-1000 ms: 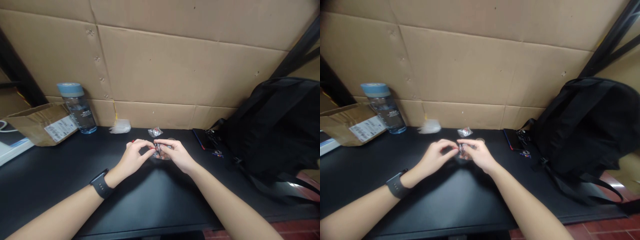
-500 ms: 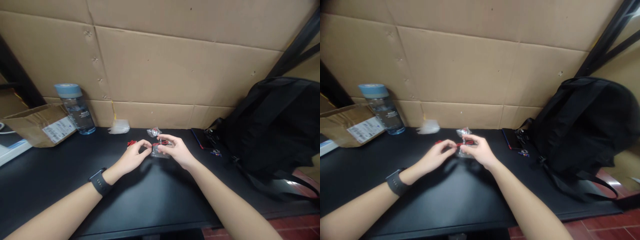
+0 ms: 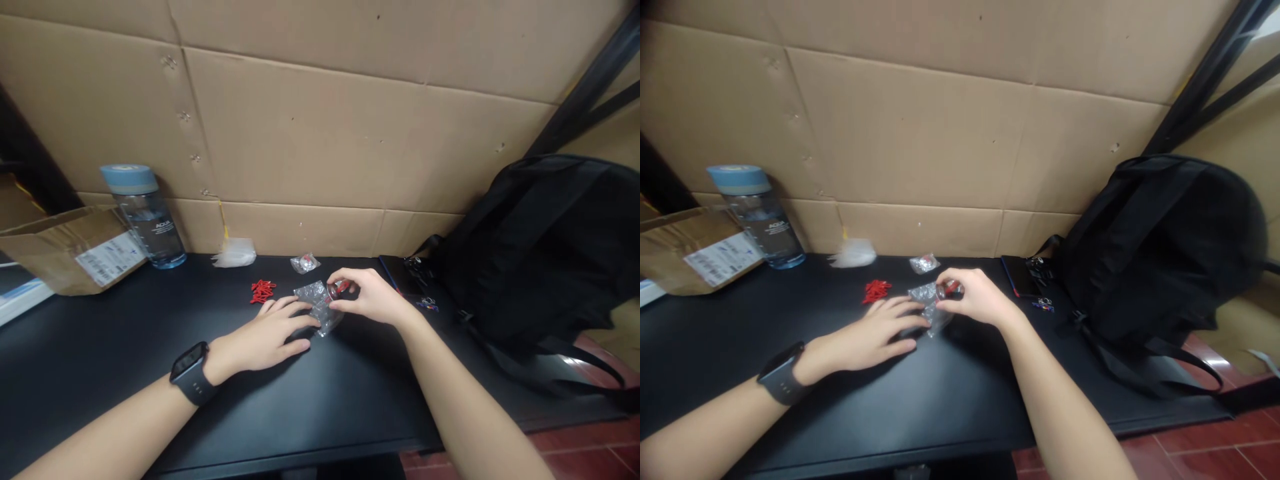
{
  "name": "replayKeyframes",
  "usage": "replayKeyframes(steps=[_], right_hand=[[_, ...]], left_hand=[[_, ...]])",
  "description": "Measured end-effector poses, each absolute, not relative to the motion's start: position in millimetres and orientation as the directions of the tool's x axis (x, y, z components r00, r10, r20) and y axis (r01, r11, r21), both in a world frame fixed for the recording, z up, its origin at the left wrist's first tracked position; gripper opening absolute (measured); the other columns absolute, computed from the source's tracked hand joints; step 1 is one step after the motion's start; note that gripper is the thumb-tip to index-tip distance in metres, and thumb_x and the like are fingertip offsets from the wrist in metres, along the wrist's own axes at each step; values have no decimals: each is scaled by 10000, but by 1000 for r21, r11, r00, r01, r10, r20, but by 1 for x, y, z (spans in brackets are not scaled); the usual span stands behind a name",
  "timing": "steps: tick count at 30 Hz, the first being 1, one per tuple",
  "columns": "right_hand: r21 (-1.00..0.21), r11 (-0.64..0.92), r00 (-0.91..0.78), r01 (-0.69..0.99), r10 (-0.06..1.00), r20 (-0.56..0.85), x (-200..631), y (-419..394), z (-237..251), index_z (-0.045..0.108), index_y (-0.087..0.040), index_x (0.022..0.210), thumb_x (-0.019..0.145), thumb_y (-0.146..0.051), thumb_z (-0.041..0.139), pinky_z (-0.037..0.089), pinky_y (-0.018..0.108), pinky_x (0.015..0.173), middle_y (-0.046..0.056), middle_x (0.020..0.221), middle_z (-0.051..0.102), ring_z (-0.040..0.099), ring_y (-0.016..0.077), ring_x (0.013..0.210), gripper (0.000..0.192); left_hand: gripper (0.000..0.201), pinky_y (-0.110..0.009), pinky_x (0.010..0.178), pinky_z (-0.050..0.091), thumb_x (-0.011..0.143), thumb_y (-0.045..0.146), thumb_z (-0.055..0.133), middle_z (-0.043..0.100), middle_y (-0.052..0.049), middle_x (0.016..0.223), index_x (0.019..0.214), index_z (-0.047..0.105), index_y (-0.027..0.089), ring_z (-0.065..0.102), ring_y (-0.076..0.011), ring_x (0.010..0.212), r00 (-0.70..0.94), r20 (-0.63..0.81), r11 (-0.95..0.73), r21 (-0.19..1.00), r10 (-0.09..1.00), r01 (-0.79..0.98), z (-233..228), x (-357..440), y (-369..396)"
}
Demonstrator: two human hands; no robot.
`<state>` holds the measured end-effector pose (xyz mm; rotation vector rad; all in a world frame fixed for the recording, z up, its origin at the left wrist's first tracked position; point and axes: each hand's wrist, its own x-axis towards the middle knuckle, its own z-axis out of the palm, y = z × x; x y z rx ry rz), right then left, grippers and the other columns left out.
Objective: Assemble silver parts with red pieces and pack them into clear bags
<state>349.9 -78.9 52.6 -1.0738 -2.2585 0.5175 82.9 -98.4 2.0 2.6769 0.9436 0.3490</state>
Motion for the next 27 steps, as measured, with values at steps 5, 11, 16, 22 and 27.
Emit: replayKeyframes(steps=[5, 11, 16, 22, 27], right_hand=[[-455, 604, -621, 654, 773, 135, 354, -84, 56, 714, -243, 957, 748, -309, 831, 494, 257, 740, -11, 885, 739, 684, 168, 786, 248], [-283, 544, -553, 790, 831, 55, 343, -84, 37, 738, -251, 862, 718, -313, 853, 451, 274, 690, 1, 798, 714, 676, 190, 739, 195], [-264, 526, -506, 809, 850, 146, 336, -84, 31, 730, -269, 1005, 709, -346, 871, 465, 289, 733, 29, 948, 719, 688, 217, 841, 337], [-399, 520, -531, 756, 842, 90, 343, -84, 36, 710, -277, 1069, 682, -200, 871, 470, 242, 686, -11, 897, 718, 679, 163, 750, 425], [-461, 517, -534, 721, 839, 105, 347, -82, 36, 689, -249, 1128, 720, -139, 818, 461, 225, 645, 2, 906, 711, 657, 139, 704, 441]], left_hand=[[444, -672, 1109, 276, 988, 500, 497, 371, -34, 1598, 1430, 496, 468, 240, -413, 1470, 729, 135, -733, 265, 671, 626, -5, 81, -98], [450, -676, 1116, 266, 994, 536, 464, 352, -23, 1615, 1441, 480, 489, 229, -410, 1478, 716, 135, -723, 256, 685, 642, -8, 83, -99], [455, -668, 1120, 270, 997, 528, 463, 334, -23, 1625, 1451, 464, 492, 232, -399, 1481, 721, 123, -724, 252, 682, 642, -8, 82, -98], [455, -666, 1118, 281, 997, 526, 468, 337, -18, 1624, 1451, 458, 505, 238, -399, 1480, 722, 114, -723, 249, 683, 645, -6, 81, -99], [449, -656, 1130, 272, 998, 526, 466, 333, -4, 1626, 1446, 465, 507, 240, -389, 1481, 723, 117, -725, 251, 680, 641, -5, 81, -99]])
